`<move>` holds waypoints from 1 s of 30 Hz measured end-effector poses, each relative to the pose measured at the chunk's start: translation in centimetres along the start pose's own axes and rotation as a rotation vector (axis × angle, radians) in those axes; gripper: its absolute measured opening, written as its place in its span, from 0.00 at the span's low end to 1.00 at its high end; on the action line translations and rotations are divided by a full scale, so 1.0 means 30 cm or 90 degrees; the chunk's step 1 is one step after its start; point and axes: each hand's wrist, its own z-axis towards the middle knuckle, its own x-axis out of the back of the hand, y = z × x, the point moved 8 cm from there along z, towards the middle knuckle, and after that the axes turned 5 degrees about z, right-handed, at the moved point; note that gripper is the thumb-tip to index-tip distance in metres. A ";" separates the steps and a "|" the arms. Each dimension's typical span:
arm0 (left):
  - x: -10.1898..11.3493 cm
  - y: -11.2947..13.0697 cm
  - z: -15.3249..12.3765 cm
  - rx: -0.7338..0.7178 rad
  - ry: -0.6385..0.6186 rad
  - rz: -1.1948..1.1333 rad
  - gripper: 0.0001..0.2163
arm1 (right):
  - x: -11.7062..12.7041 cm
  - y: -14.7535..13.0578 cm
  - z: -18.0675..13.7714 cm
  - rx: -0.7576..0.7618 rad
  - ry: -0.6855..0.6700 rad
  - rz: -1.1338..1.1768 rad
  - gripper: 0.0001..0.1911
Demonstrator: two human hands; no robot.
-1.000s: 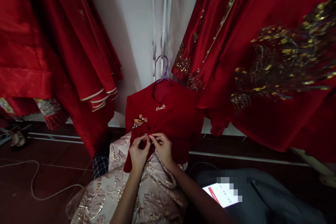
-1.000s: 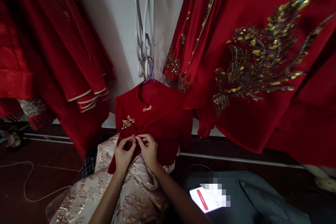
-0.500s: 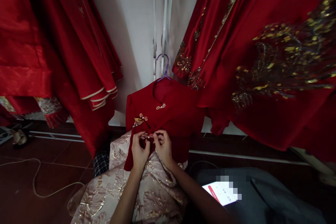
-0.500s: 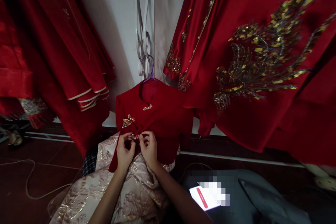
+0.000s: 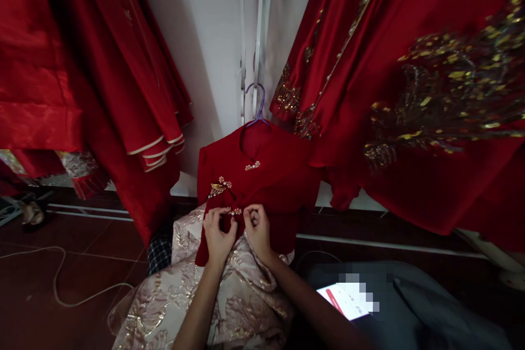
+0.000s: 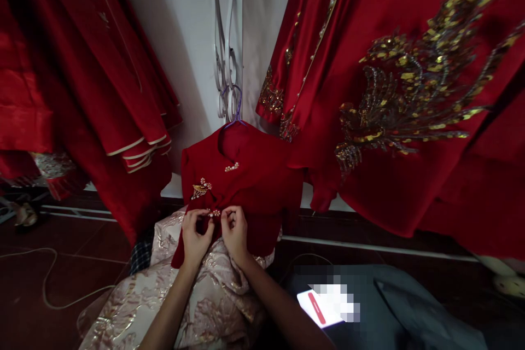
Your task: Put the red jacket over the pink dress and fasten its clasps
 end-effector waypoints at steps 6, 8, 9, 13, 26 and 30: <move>-0.003 0.002 0.002 -0.012 -0.001 -0.002 0.08 | -0.014 -0.030 0.006 0.031 -0.036 -0.064 0.08; -0.004 -0.003 0.002 -0.011 0.002 -0.010 0.08 | -0.019 -0.034 0.006 0.034 -0.048 -0.084 0.08; -0.004 -0.005 0.002 -0.009 0.003 -0.015 0.08 | -0.021 -0.034 0.006 0.034 -0.052 -0.089 0.07; -0.003 -0.008 0.003 -0.003 0.003 -0.036 0.08 | -0.021 -0.034 0.007 0.037 -0.051 -0.088 0.07; 0.000 -0.002 0.001 -0.007 -0.011 -0.074 0.07 | -0.020 -0.029 0.006 0.042 -0.048 -0.088 0.07; 0.006 0.003 0.004 -0.008 -0.004 -0.095 0.06 | -0.022 -0.027 0.006 0.046 -0.051 -0.084 0.07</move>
